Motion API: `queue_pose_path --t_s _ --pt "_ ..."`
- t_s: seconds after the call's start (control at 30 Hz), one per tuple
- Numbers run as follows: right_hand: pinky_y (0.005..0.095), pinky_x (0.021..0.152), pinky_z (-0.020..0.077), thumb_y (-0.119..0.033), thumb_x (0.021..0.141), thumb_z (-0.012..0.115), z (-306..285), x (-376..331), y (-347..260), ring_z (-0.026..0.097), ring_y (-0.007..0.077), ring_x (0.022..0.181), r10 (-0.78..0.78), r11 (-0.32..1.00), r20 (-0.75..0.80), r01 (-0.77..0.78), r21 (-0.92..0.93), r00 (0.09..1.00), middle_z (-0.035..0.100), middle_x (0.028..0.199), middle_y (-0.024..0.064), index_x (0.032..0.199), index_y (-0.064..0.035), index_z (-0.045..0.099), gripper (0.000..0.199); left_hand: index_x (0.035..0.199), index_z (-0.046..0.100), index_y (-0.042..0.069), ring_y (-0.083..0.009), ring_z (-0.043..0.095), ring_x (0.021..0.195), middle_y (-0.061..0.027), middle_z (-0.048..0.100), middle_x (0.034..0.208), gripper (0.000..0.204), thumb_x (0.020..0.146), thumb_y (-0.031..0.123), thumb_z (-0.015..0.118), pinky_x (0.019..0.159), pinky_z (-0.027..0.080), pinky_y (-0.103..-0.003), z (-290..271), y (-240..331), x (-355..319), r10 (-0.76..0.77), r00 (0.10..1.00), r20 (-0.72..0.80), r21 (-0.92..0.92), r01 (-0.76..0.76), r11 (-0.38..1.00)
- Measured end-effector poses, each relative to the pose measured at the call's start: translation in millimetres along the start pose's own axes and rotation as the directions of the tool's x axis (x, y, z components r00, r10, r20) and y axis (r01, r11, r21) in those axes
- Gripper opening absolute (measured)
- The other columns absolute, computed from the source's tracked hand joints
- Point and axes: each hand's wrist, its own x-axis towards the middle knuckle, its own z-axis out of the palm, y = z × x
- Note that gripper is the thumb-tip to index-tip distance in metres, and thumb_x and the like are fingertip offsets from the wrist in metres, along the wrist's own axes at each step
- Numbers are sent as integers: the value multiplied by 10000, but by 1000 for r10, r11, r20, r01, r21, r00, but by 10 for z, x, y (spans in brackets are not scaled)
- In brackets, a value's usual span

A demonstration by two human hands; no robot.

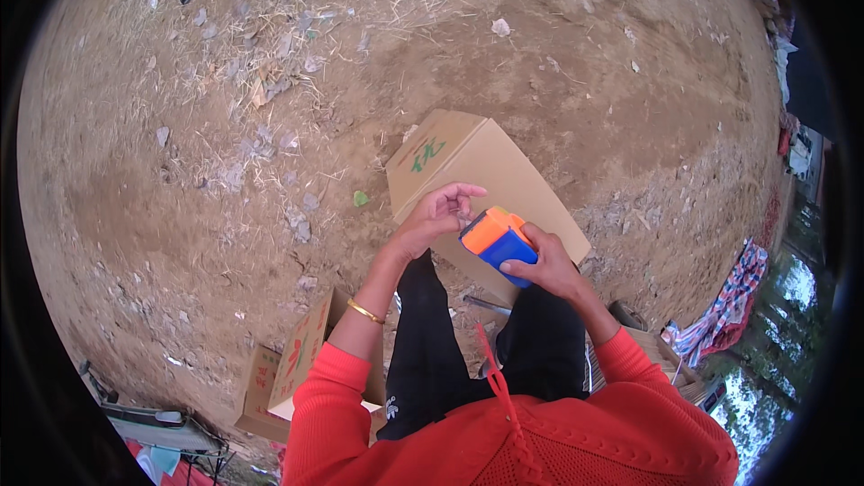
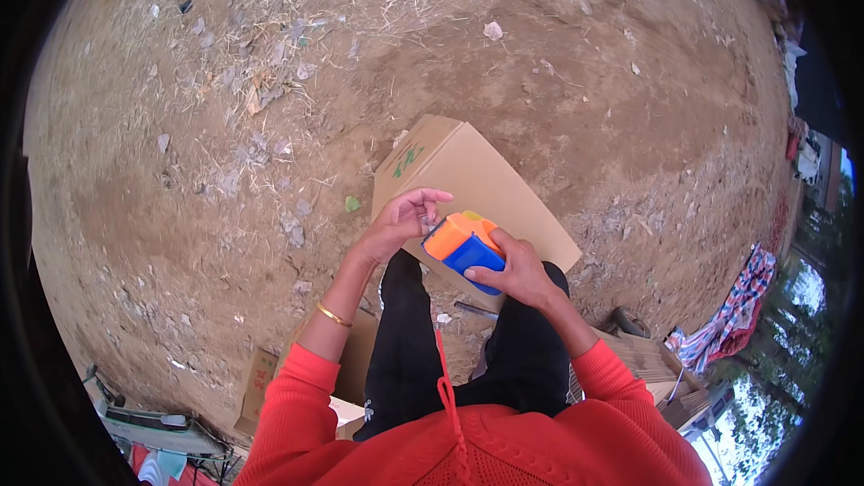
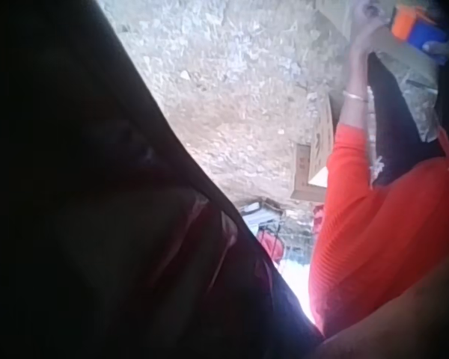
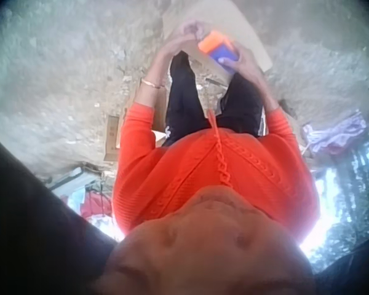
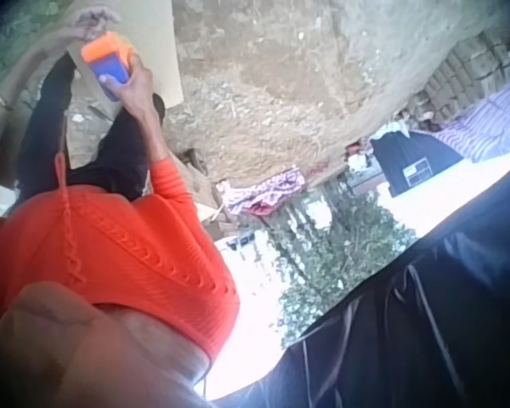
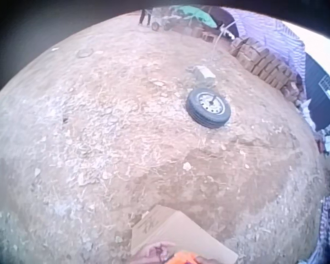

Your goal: The person assembles flat cardboard sheets into boxes by folding the flaps and sealing them with a handheld tape dispenser. The person repeats this process for multiple boxes, stacking the finished boxes nearby.

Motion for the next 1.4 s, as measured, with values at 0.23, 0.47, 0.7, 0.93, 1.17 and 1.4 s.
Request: queue_pose_path --t_s 0.23,0.47,0.7,0.93,1.17,1.4 --pt "327 693 465 -378 703 775 24 -7 -5 585 193 743 3 999 53 -4 32 999 600 807 122 1030 15 560 554 1152 574 -32 -113 508 961 -41 565 1020 484 808 309 568 899 398 -279 -96 -168 -33 5 1000 22 -262 1 965" --pt "300 725 454 -326 721 780 5 -58 47 550 128 786 61 984 104 -77 159 993 595 838 60 1057 8 575 516 1087 586 -13 -126 555 972 -67 616 1058 265 871 129 533 905 431 -282 -9 -79 -162 23 1000 -2 -3 -23 1000" --pt "303 703 452 -343 714 785 87 -74 57 542 141 746 66 992 121 -78 101 991 578 807 71 1026 14 569 521 904 638 10 -109 580 792 -30 644 858 122 886 124 600 772 469 -265 22 -187 -159 2 988 -156 96 14 995" --pt "356 694 460 -404 707 770 125 -94 61 589 251 741 65 990 86 -54 -127 994 574 789 150 1020 18 541 573 863 645 10 -84 555 742 -4 621 785 177 915 174 602 704 464 -254 65 -278 -128 -89 967 -238 53 104 993" --pt "416 698 464 -415 722 745 148 -62 -21 606 360 779 75 970 63 -59 -234 995 582 811 207 1029 30 516 587 815 640 -37 -72 552 685 -36 617 710 121 871 58 589 609 446 -260 215 -197 -125 264 901 -344 603 -4 798" --pt "398 707 472 -407 732 735 146 23 -60 601 362 774 126 968 26 -117 -223 992 587 816 213 966 24 527 533 820 655 15 -69 493 635 -11 633 760 125 881 95 581 600 413 -220 -233 -413 148 135 820 -556 271 25 962"
